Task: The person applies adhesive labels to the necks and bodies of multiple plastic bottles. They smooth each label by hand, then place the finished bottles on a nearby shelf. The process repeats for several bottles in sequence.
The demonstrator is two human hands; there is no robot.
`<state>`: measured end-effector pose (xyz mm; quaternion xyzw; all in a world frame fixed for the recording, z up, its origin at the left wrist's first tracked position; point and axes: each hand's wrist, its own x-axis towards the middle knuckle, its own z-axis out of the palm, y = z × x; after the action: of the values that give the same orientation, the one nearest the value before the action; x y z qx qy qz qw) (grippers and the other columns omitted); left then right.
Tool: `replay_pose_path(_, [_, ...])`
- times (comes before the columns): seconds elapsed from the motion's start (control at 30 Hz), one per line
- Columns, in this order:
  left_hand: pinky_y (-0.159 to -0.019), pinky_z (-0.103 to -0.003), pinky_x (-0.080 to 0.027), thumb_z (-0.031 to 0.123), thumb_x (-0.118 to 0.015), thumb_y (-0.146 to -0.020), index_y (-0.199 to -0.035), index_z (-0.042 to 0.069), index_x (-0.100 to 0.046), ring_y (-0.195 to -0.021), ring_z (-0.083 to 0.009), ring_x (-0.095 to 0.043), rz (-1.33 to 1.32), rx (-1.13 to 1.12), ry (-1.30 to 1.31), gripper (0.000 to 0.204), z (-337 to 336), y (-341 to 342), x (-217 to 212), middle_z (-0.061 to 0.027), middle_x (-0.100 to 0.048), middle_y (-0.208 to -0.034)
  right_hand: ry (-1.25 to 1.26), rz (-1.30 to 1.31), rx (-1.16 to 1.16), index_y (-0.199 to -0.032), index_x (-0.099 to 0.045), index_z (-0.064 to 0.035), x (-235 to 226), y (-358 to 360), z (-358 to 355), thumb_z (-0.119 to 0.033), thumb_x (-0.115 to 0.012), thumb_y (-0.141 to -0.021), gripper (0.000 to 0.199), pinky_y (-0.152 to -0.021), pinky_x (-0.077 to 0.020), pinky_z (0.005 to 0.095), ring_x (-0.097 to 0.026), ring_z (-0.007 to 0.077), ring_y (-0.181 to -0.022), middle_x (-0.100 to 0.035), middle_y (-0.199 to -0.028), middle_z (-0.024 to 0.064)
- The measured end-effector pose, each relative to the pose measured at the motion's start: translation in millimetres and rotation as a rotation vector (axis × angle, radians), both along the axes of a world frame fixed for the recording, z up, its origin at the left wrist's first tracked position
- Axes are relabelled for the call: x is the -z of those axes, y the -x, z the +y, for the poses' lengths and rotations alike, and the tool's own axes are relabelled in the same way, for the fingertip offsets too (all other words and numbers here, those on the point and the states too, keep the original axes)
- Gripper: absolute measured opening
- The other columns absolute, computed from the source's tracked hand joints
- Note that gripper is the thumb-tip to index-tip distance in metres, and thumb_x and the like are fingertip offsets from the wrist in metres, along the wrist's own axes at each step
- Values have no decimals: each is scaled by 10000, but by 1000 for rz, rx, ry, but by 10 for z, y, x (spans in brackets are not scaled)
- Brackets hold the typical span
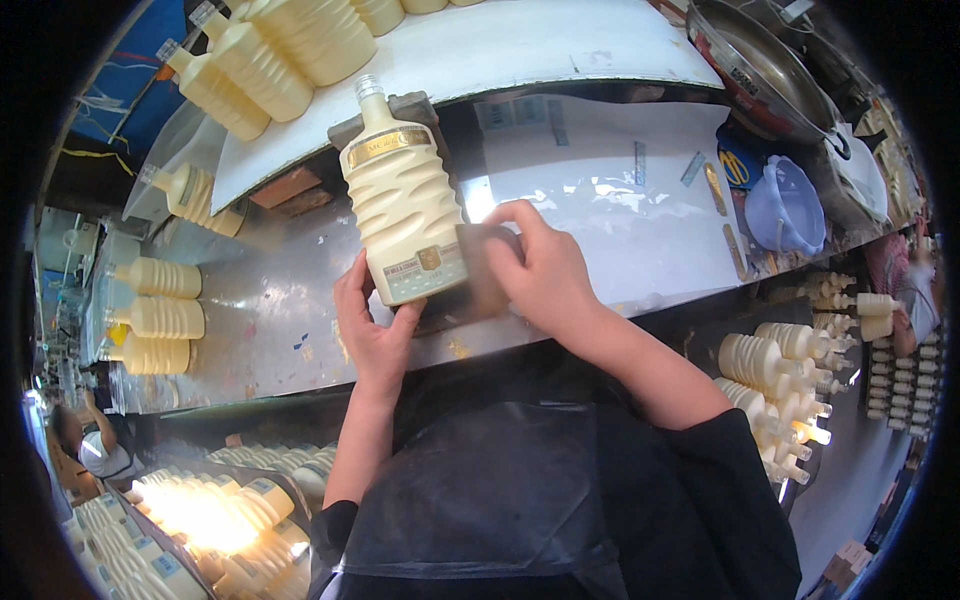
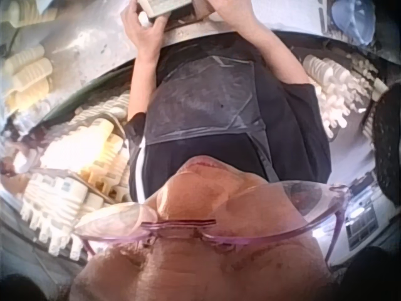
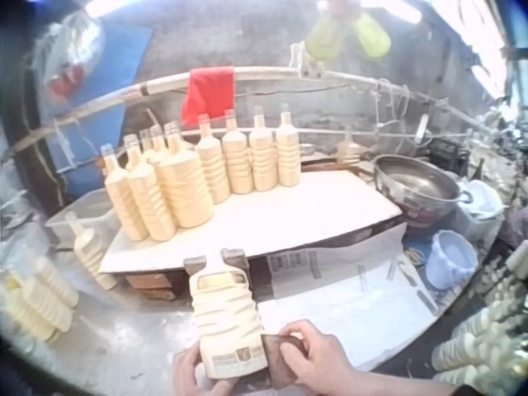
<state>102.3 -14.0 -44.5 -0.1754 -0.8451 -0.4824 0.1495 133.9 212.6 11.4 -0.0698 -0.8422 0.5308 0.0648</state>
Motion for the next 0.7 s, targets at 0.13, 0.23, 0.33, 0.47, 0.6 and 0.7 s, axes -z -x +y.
replay_pose_path(0.13, [-1008,-395,-476,183,-871,-720,-1471,22,-484,-1136,-284,-582,53,-8,-45,860,48,10,-10,-140,-540,-1295,181,64,32,-1156,-602,-73,117,-29,-29,-141,-597,-962,205,-504,-402,313,-519,93,-517,-573,-590,42])
replay_pose_path(0.23, [-1027,-435,-467,206,-870,-689,-1486,15,-460,-1161,-353,-570,112,-18,178,917,89,33,-216,-180,-569,-1253,136,80,-30,-1175,-593,-91,-106,-117,-164,-160,-611,-963,224,-514,-417,330,-560,154,-508,-578,-592,85])
replay_pose_path(0.33, [-1041,-412,-470,160,-876,-704,-1506,16,-452,-1197,-328,-572,66,-61,167,919,148,62,-173,-169,-557,-1311,35,109,-113,-1222,-574,-56,73,-100,-139,-125,-608,-992,243,-517,-363,257,-491,47,-552,-569,-621,-15])
replay_pose_path(0.47, [-1076,-360,-468,16,-808,-823,-1545,8,-413,-1271,-239,-565,-37,-1,3,823,30,61,-28,-129,-542,-1420,215,-32,-12,-1247,-574,-64,329,-69,64,-138,-603,-999,261,-513,-378,244,-497,50,-544,-569,-629,-19])
replay_pose_path(0.6, [-1113,-357,-440,-13,-819,-777,-1516,-26,-449,-1319,-242,-545,-343,20,-456,826,41,57,-20,-137,-535,-1447,425,-91,29,-1330,-559,-63,339,-52,225,-147,-608,-1009,336,-529,-426,215,-530,44,-594,-607,-720,-9])
replay_pose_path(0.7, [-1116,-346,-428,6,-768,-870,-1531,-35,-427,-1317,-215,-550,-383,50,-507,745,26,48,-64,-126,-553,-1469,598,-103,49,-1396,-552,-58,171,-26,332,-171,-595,-1028,387,-634,-492,229,-581,49,-740,-664,-896,10])
